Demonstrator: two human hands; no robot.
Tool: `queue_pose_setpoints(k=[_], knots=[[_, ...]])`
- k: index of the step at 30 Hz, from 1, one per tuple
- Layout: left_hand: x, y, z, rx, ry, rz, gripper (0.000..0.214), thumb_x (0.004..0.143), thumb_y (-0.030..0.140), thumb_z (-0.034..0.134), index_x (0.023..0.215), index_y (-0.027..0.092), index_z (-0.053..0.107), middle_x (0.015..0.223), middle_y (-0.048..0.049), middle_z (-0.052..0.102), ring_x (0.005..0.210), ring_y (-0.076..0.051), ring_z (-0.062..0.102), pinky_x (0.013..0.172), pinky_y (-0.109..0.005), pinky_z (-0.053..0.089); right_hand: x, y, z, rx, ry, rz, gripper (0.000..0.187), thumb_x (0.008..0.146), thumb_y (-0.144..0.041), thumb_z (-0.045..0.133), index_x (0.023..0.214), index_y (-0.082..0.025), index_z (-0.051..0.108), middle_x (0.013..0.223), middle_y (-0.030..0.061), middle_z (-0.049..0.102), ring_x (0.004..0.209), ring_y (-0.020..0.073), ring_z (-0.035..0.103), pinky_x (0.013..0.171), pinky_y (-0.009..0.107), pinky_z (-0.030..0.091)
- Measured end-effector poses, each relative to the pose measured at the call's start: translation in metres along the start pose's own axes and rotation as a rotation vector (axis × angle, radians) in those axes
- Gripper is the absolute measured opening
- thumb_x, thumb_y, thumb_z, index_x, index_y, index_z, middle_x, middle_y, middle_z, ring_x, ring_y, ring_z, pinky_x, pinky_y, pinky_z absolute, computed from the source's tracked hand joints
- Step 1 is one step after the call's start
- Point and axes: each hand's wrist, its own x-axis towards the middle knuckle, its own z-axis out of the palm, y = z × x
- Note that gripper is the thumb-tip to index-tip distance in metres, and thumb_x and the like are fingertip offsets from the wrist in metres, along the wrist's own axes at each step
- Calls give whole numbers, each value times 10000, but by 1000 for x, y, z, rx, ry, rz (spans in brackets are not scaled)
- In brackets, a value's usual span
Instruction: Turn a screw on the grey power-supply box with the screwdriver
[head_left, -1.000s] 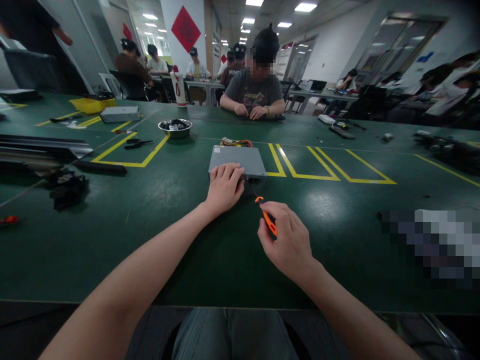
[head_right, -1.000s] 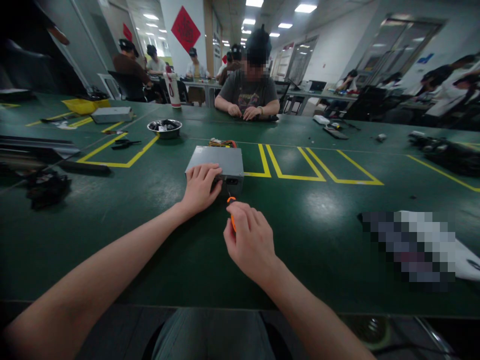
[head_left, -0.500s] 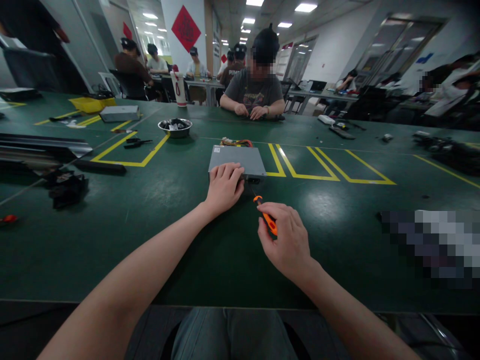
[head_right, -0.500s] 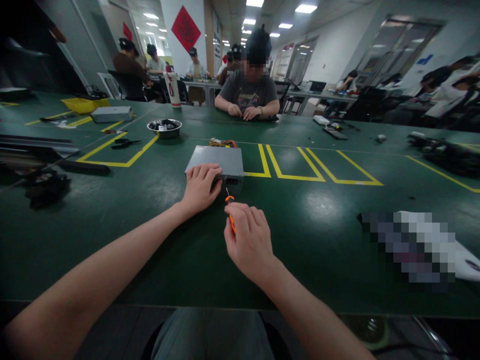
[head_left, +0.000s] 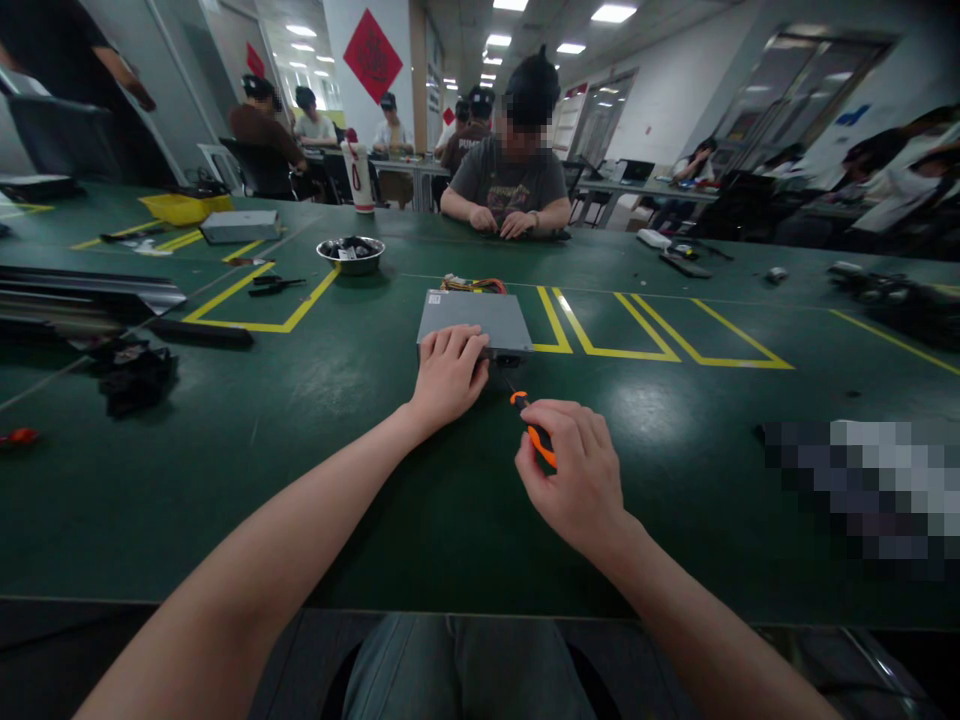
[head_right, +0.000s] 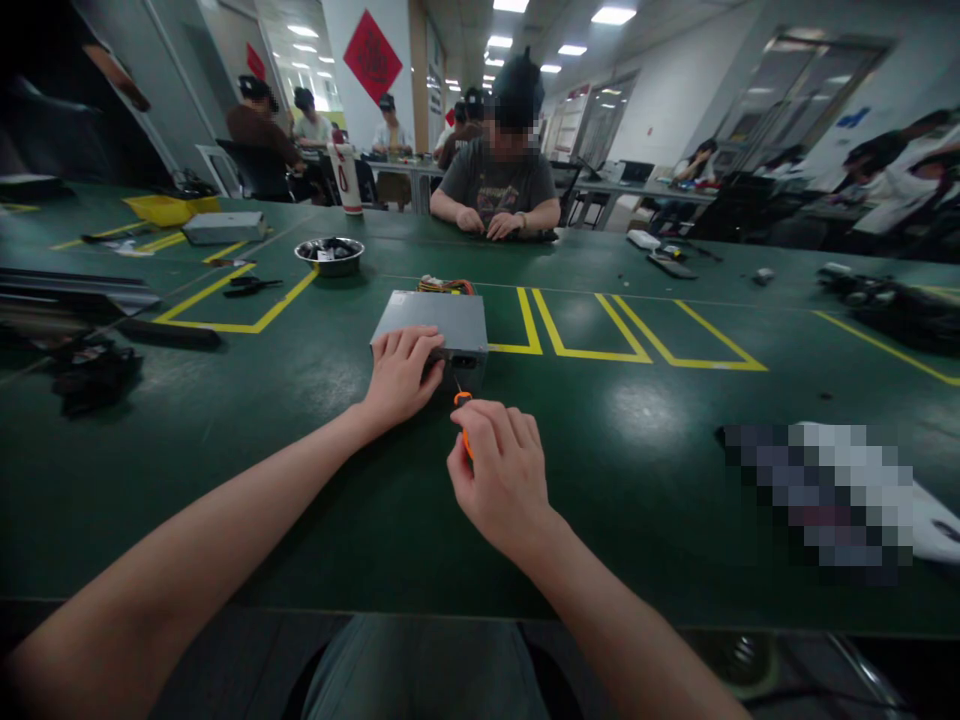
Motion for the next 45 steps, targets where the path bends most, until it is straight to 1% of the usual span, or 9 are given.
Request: queue_pose_setpoints(k=[7,12,16,20,23,28,33,41,45], knots=[[0,0,-1,-4,0,3,246,846,262,450,1082,207,497,1195,-61,523,1109,-230,424,929,-399,282,1,1,-1,51,-28,101,225,829,-149,443,1053,-163,437,973,99,547,837,172,554,654,289,458],[0,1,0,-13,5,-3,247,849,266,447,1085,211,496,1188,-66,528,1106,-235,429,923,-404,283,5,5,-2,23,5,-25,274,769,-114,513,1027,-166,436,917,70,606,783,172,553,684,308,439],[1,1,1,-8,13,-8,240,846,268,456,1074,211,501,1185,-64,529,1107,-235,429,924,-402,282,8,11,-3,35,-53,-163,175,757,-93,518,894,-190,468,906,52,631,765,167,546,706,315,410],[1,1,1,2,5,-10,237,845,280,461,1068,210,504,1188,-57,531,1108,-231,428,927,-400,281,9,18,-5,-47,-28,-299,190,798,-308,548,878,-152,477,961,148,602,828,201,545,685,311,408],[2,2,0,6,-3,-12,239,844,278,463,1070,213,504,1191,-57,531,1111,-229,428,928,-400,281,12,22,-9,-210,18,-346,315,807,-432,518,918,-138,487,808,109,611,694,188,527,614,301,375],[2,3,-1,-2,-6,-11,242,847,273,457,1078,213,497,1191,-60,531,1120,-225,426,929,-401,282,9,32,-15,-244,24,-219,250,808,-308,554,962,-123,488,636,-3,553,537,115,441,560,253,329],[1,3,-1,6,6,-8,232,847,269,458,1069,212,494,1188,-59,535,1115,-227,430,919,-403,286,0,34,-6,-119,-69,-282,78,763,-186,558,834,-185,526,689,21,536,651,150,443,627,281,343],[1,3,0,11,-3,-17,237,842,269,461,1072,218,494,1193,-59,533,1114,-235,429,923,-410,283,-1,29,0,14,-170,-173,260,820,-340,507,946,-116,542,680,15,556,583,120,475,592,265,342],[1,3,0,-4,-5,-18,241,841,261,458,1077,226,493,1192,-62,530,1114,-234,430,919,-413,286,-2,26,-1,15,-144,-144,114,814,-231,489,867,-153,552,674,6,538,591,114,462,604,260,334]])
